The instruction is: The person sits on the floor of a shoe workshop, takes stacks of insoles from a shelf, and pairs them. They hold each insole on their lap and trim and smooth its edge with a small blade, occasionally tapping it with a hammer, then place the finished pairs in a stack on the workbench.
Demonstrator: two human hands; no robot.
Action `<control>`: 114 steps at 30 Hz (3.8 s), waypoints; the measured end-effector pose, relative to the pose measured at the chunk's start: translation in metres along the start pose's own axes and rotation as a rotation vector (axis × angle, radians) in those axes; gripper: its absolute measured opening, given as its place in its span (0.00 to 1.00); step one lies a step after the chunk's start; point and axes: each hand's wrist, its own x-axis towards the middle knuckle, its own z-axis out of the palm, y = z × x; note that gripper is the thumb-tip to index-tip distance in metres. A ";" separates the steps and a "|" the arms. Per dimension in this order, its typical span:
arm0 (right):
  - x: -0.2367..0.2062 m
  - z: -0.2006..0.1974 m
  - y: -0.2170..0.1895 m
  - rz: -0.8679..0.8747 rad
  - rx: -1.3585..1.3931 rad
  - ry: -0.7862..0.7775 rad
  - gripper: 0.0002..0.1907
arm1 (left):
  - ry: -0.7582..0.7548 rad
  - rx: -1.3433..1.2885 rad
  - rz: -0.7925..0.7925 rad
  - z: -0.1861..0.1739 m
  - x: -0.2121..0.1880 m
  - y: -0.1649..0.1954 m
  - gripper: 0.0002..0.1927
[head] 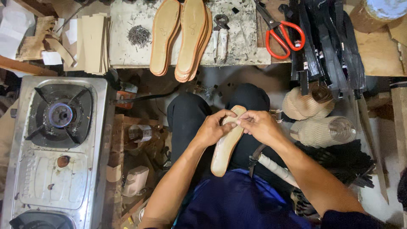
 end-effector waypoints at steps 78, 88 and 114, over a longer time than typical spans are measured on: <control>-0.139 -0.012 -0.030 -0.787 -0.168 0.343 0.23 | -0.018 -0.003 -0.089 -0.001 -0.008 -0.009 0.38; -0.130 -0.017 -0.042 -0.651 -0.367 0.285 0.23 | 0.020 0.041 -0.068 -0.002 -0.003 -0.006 0.37; -0.130 0.014 -0.051 -0.886 -0.635 0.554 0.39 | 0.391 -0.408 0.101 -0.020 0.021 0.094 0.35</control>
